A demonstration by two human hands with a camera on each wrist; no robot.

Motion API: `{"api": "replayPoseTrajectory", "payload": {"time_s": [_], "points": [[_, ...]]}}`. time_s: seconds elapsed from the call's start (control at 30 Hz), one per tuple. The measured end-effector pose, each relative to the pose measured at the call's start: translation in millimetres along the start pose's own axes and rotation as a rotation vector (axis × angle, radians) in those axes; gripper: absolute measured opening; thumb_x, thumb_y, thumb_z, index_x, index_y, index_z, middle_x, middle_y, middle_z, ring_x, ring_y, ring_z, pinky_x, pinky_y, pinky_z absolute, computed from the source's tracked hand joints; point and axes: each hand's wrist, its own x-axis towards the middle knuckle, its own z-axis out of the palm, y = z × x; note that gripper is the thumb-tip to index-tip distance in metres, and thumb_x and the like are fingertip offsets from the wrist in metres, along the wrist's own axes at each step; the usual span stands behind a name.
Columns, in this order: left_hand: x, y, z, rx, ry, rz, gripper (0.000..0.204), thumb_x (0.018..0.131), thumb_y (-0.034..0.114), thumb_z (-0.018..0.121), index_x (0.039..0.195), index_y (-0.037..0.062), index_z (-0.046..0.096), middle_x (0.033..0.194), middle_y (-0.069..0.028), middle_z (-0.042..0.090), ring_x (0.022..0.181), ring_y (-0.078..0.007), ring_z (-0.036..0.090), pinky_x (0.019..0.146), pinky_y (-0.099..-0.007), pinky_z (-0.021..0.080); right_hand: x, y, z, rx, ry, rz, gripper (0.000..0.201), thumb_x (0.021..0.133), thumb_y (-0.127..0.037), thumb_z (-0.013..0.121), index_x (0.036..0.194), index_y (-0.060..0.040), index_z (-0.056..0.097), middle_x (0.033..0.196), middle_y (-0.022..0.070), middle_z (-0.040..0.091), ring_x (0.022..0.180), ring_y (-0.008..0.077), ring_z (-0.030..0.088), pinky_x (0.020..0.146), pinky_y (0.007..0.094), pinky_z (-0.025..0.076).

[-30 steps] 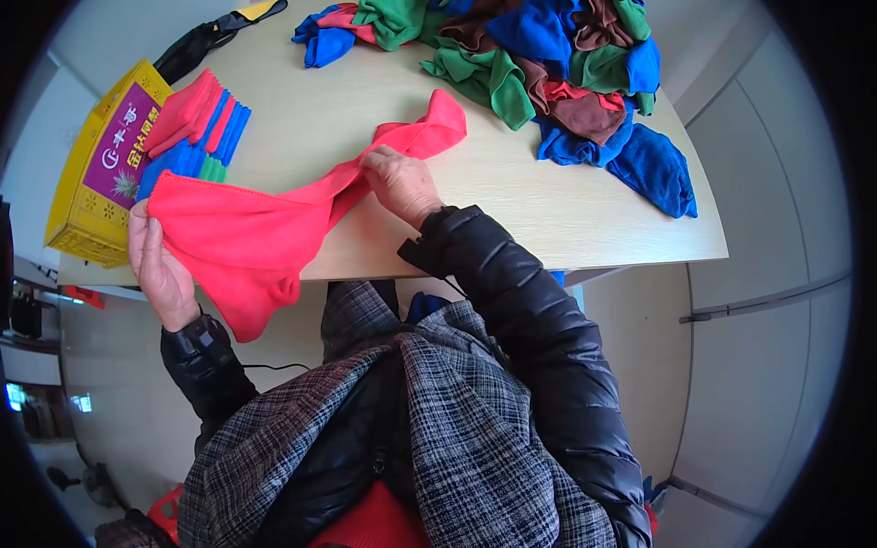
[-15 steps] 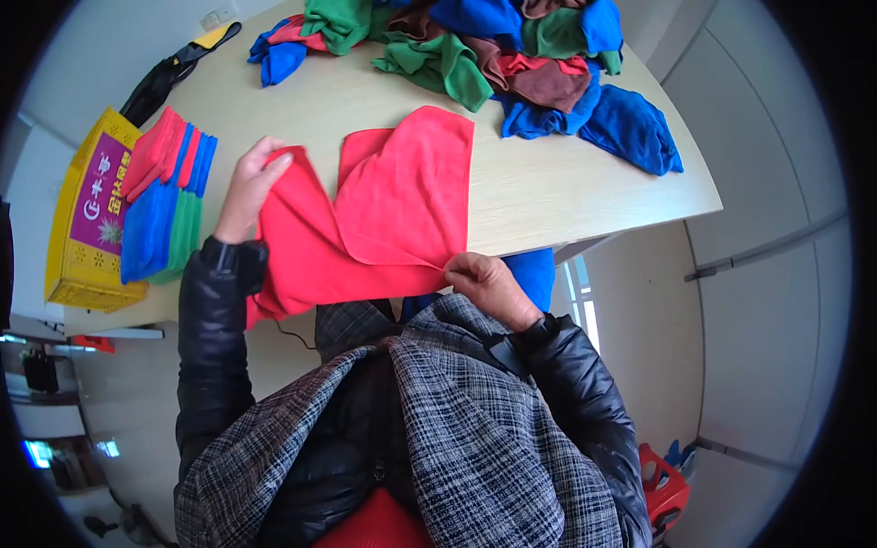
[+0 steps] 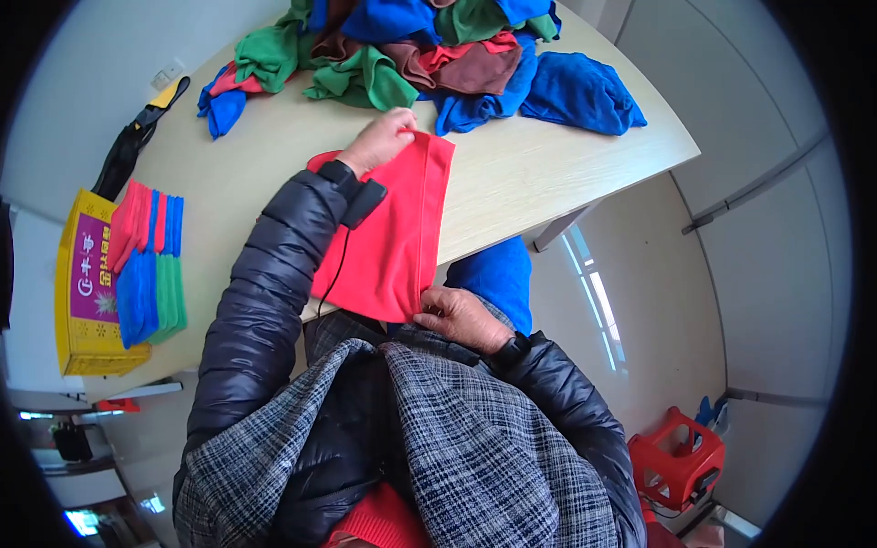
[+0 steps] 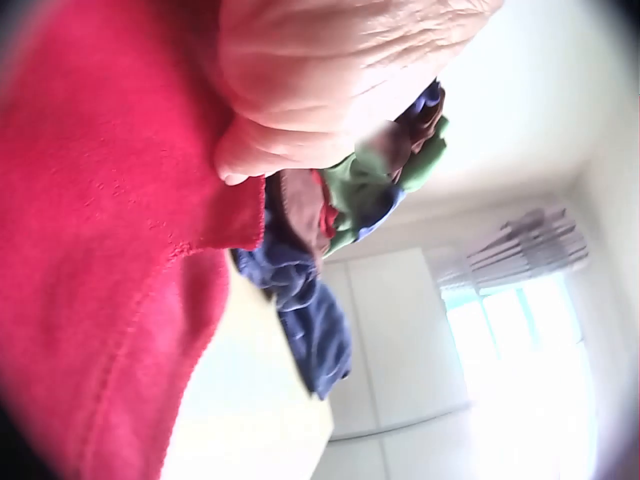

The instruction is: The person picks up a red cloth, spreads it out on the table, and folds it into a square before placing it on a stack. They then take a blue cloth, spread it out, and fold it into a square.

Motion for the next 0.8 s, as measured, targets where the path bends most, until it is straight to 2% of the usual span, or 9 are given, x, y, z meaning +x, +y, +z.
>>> {"api": "replayPoseTrajectory", "payload": {"time_s": [0.13,0.2,0.3,0.4,0.47,0.53,0.6,0.73,0.8], "points": [[1,32,11,0.262,-0.181,-0.102,0.011,0.087,0.007,0.061,0.096,0.0011,0.059,0.095,-0.0147,0.065,0.09,-0.0314,0.064,0.082,-0.0386,0.05,-4,10,-4,-0.024,-0.004,-0.011,0.017,0.099,-0.016,0.068,0.103,-0.0001,0.064,0.092,0.0071,0.066,0.088,0.0137,0.063,0.08,0.0309,0.053],[0,35,4,0.252,-0.193,-0.105,0.01,0.087,0.006,0.061,0.096,0.0009,0.059,0.094,-0.0149,0.065,0.089,-0.0305,0.064,0.082,-0.0383,0.05,-6,14,-1,-0.02,-0.011,-0.024,0.017,0.099,-0.016,0.068,0.104,0.0,0.064,0.092,0.0065,0.066,0.088,0.0135,0.063,0.08,0.0305,0.053],[-4,22,-28,0.123,-0.16,-0.147,0.009,0.088,0.006,0.06,0.095,0.0011,0.06,0.09,-0.0132,0.064,0.085,-0.0252,0.063,0.079,-0.0362,0.05,-9,15,-5,0.234,0.057,0.041,0.016,0.099,-0.012,0.067,0.109,0.0004,0.065,0.096,0.0042,0.068,0.092,0.012,0.063,0.083,0.0291,0.053],[-12,21,-104,-0.114,0.066,-0.16,0.007,0.09,0.006,0.061,0.096,0.0025,0.062,0.086,-0.0041,0.063,0.082,-0.0137,0.06,0.076,-0.0306,0.049,-13,-13,-39,0.271,0.176,0.013,0.018,0.099,-0.009,0.066,0.113,0.0006,0.065,0.099,0.0026,0.068,0.095,0.0103,0.063,0.086,0.0276,0.052],[-19,51,-176,-0.025,0.168,-0.353,0.011,0.094,0.008,0.061,0.103,0.0035,0.065,0.091,0.0013,0.063,0.087,-0.009,0.059,0.079,-0.0269,0.049,-7,-27,-78,0.07,0.264,-0.076,0.014,0.098,-0.007,0.065,0.111,-0.0019,0.065,0.104,0.0027,0.068,0.095,0.0104,0.063,0.084,0.0269,0.052],[-29,55,-241,-0.187,0.25,-0.268,0.015,0.098,0.011,0.061,0.11,0.0038,0.066,0.098,0.0015,0.066,0.093,-0.008,0.061,0.085,-0.0246,0.049,7,-60,-123,-0.234,0.433,-0.22,0.013,0.097,-0.003,0.064,0.109,-0.0048,0.065,0.11,0.0032,0.066,0.094,0.0111,0.063,0.081,0.0263,0.052],[-41,77,-290,-0.468,0.347,-0.276,0.018,0.1,0.012,0.06,0.115,0.0038,0.065,0.104,0.0005,0.068,0.1,-0.0073,0.061,0.091,-0.024,0.048,30,-108,-165,-0.384,0.542,-0.51,0.013,0.096,0.0,0.063,0.107,-0.0062,0.065,0.115,0.0038,0.065,0.093,0.0114,0.063,0.078,0.0262,0.051],[-59,105,-360,-0.273,0.559,-0.138,0.015,0.099,0.009,0.062,0.111,0.0032,0.067,0.099,0.0021,0.067,0.093,-0.0071,0.06,0.088,-0.0247,0.048,75,-202,-220,-0.438,0.589,-0.77,0.011,0.095,0.0,0.065,0.105,-0.0036,0.063,0.107,0.0033,0.067,0.093,0.0132,0.065,0.081,0.0262,0.051],[-76,108,-381,-0.258,0.626,-0.048,0.015,0.101,0.01,0.059,0.114,0.0044,0.065,0.106,0.0004,0.066,0.098,-0.0078,0.061,0.092,-0.0247,0.047,82,-233,-228,-0.529,0.626,-0.835,0.011,0.095,0.0,0.065,0.105,-0.0035,0.063,0.104,0.0036,0.068,0.091,0.0134,0.066,0.081,0.0266,0.052]]}}
